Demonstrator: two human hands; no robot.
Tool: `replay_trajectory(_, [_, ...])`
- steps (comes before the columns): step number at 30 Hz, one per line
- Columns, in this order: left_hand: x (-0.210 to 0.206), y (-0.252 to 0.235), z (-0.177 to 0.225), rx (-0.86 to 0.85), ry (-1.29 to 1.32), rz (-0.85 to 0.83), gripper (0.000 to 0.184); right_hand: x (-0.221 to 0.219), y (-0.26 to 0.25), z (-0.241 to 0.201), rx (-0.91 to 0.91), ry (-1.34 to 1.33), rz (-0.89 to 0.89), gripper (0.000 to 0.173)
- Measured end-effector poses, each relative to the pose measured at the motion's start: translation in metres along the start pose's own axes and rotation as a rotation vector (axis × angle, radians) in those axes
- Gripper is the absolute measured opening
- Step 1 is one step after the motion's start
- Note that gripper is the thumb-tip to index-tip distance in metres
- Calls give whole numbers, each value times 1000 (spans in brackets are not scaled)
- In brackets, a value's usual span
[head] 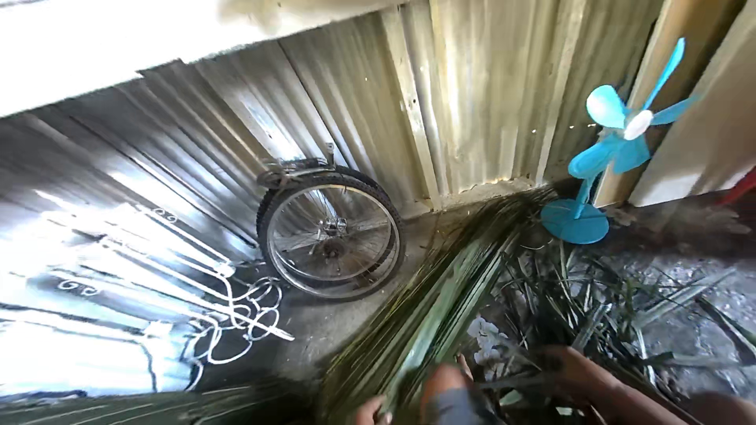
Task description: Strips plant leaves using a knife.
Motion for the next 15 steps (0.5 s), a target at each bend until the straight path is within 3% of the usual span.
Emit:
replay_trajectory(5, [53,64,97,-240,98,186,38,-20,73,-61,283,-430,-97,50])
replay_trajectory(10, [49,110,187,-711,222,373,30,-35,126,-112,638,-396,-218,85])
replay_trajectory(13, [28,119,220,-925,326,315,24,-43,153,-133,790,-426,-278,101])
replay_trajectory(15, [15,121,237,-1019,367,249,22,-43,165,-139,839,-454,-269,100])
Point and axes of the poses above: each hand's wrist, its own y-axis away from the middle knuckle, its own x-axis out of the back of the hand, z = x × y, the point moved 5 cm from there along -y, towards the middle knuckle, and after that the axes turned 12 degrees about -z, right-handed, at the moved point
